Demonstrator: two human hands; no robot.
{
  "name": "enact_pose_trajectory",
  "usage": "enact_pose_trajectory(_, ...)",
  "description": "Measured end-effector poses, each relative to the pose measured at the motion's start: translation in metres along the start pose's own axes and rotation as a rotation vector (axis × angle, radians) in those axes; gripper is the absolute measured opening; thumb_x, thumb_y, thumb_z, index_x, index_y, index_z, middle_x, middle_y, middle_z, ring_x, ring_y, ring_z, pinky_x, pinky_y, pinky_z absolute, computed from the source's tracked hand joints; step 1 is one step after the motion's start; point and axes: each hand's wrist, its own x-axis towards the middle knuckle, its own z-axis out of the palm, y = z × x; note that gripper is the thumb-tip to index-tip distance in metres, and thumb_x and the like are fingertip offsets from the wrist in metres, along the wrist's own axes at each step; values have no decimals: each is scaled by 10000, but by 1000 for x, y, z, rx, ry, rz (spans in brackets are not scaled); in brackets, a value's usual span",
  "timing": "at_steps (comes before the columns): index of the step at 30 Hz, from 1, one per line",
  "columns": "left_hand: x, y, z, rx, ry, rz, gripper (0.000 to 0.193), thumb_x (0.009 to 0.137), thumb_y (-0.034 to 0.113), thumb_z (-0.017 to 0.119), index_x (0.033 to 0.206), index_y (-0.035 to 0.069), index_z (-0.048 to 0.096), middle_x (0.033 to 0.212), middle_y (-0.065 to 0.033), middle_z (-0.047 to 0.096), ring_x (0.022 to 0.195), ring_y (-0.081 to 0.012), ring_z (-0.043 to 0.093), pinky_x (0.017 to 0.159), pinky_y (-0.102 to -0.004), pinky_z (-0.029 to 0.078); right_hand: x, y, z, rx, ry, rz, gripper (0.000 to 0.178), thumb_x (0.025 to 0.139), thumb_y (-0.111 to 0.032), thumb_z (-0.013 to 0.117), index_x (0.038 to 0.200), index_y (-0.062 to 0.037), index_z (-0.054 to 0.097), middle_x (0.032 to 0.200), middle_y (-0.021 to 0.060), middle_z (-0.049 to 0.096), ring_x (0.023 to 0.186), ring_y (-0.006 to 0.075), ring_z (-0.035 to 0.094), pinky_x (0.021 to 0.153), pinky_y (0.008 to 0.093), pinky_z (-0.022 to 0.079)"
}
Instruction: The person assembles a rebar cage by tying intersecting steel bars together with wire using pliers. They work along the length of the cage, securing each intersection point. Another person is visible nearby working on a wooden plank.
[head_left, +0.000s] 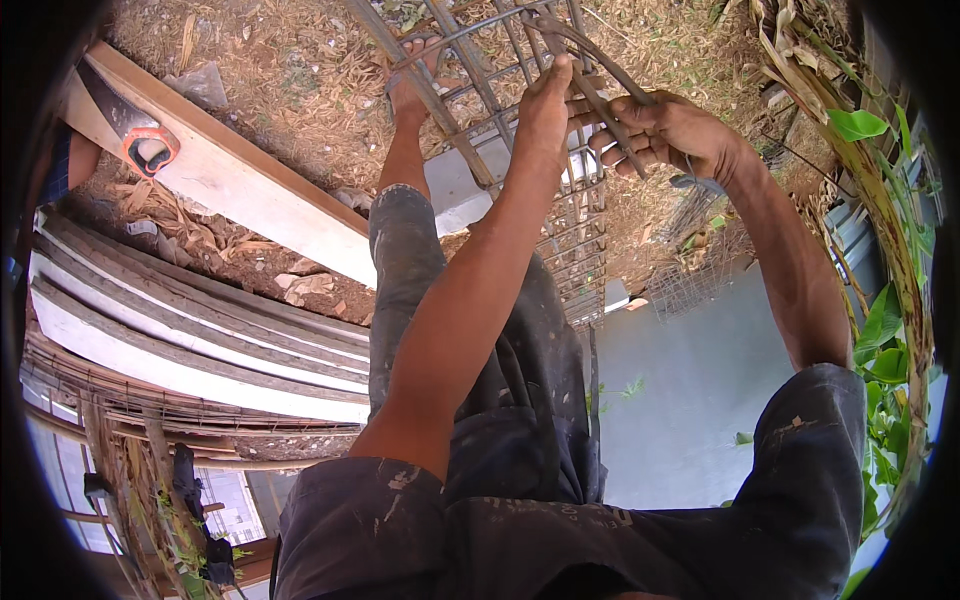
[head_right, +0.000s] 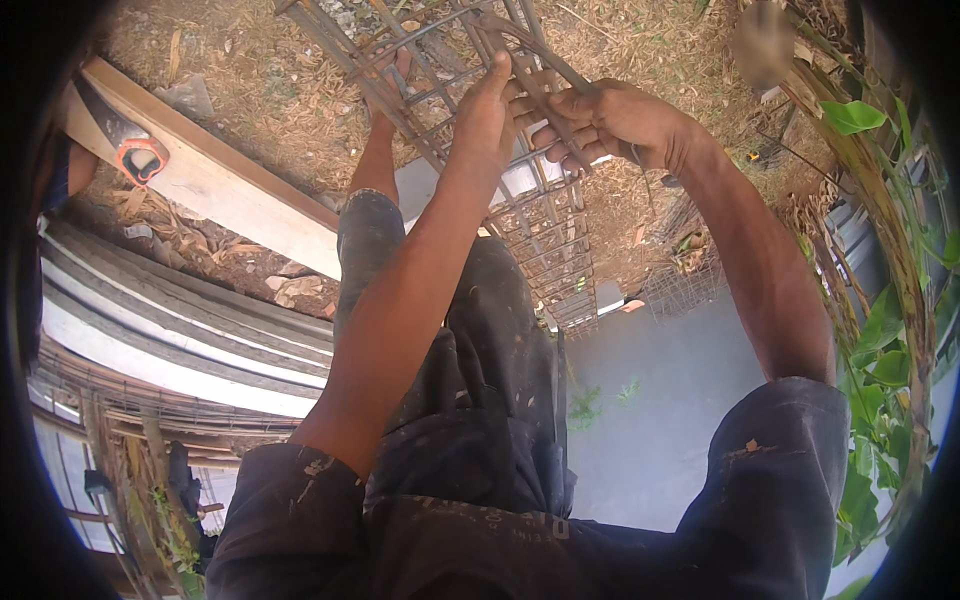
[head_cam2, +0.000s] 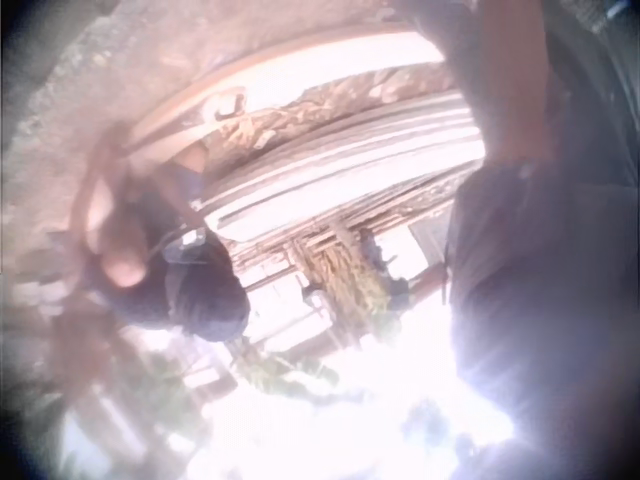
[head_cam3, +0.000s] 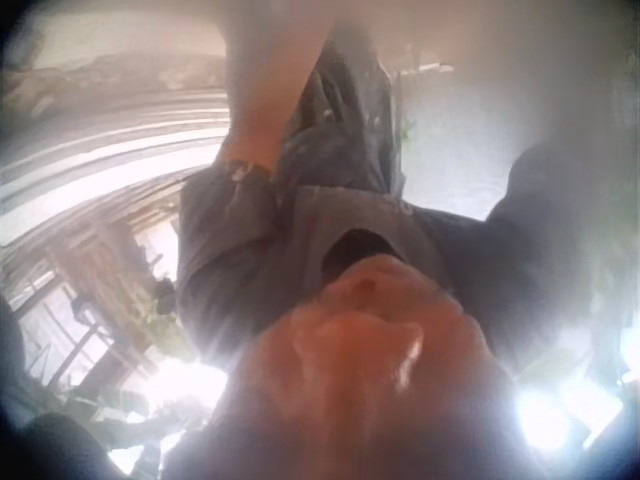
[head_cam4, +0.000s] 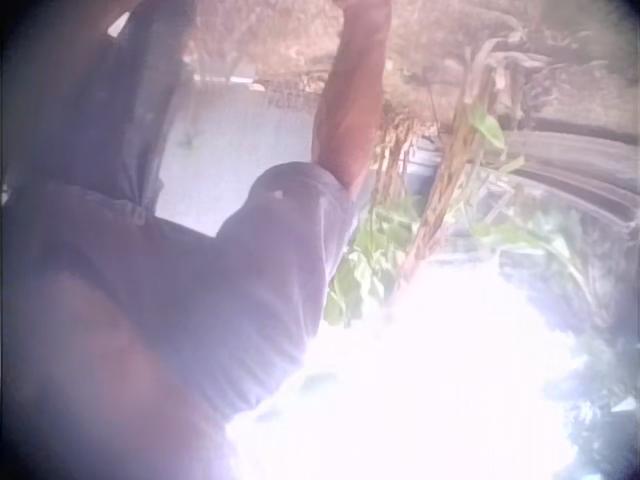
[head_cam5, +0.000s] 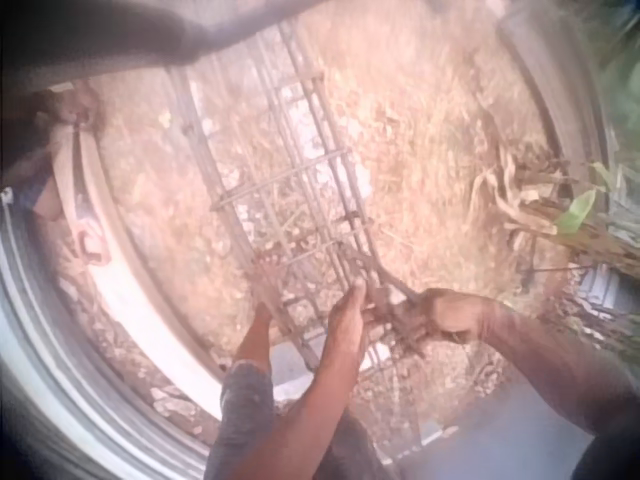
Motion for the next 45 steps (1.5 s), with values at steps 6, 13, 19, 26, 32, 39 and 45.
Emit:
enact_pose_trajectory(6, 9, 20, 31, -141, 119, 1, 354, 1023, 215, 431, 1179, -100, 475, 1120, -262, 597, 974, -345, 634, 832, -467, 537, -1, -13, 11, -47, -12, 0, 371, 993, -281, 514, 1192, 32, 524, 969, 143, 645, 808, 219, 652, 694, 358, 566)
enact_pose_trajectory(13, 29, 14, 32, -288, -17, -171, 482, 969, 414, 542, 1177, -19, 510, 1043, -180, 647, 904, -311, 653, 760, -463, 571, 17, 23, -10, 273, -175, -82, 390, 974, -371, 555, 1085, 2, 576, 868, 94, 636, 727, 181, 628, 617, 344, 543)
enact_pose_trajectory(19, 47, -3, 64, -372, 244, -1, 192, 964, 242, 558, 919, 60, 517, 727, -72, 570, 632, -231, 613, 600, -394, 563, 0, -17, -26, -837, 278, -99, 675, 706, -367, 809, 1151, 75, 557, 842, 156, 654, 781, 294, 658, 713, 411, 535)
enact_pose_trajectory(26, 50, -1, 68, -72, 520, 27, 150, 914, 141, 578, 949, -3, 558, 676, -79, 560, 521, -194, 563, 480, -326, 490, 28, 33, 34, -1031, 841, 63, 574, 861, -279, 576, 1297, 65, 429, 1087, 251, 619, 958, 375, 642, 854, 438, 510)
enact_pose_trajectory(32, 34, 8, 38, 508, 468, -15, 263, 797, 198, 727, 834, -42, 628, 676, -86, 579, 478, -168, 531, 415, -311, 414, 20, 24, 57, -280, 366, 144, 425, 863, -297, 622, 1067, 70, 558, 758, 119, 606, 645, 234, 597, 584, 413, 488)
enact_pose_trajectory(39, 19, 44, 37, 1073, 698, -178, 487, 710, 320, 793, 933, -87, 645, 871, -264, 680, 808, -324, 703, 757, -394, 540, 53, 58, 98, 774, 27, -2, 198, 916, -222, 601, 789, -118, 492, 609, -53, 381, 480, 70, 327, 435, 246, 281)
enact_pose_trajectory(45, 9, 96, 22, 913, 202, -268, 375, 755, 247, 740, 994, -27, 645, 885, -204, 696, 819, -314, 705, 704, -416, 581, 46, 60, 109, 1276, -500, -58, 224, 958, -319, 567, 966, -97, 538, 714, -27, 452, 568, 92, 418, 481, 265, 363)
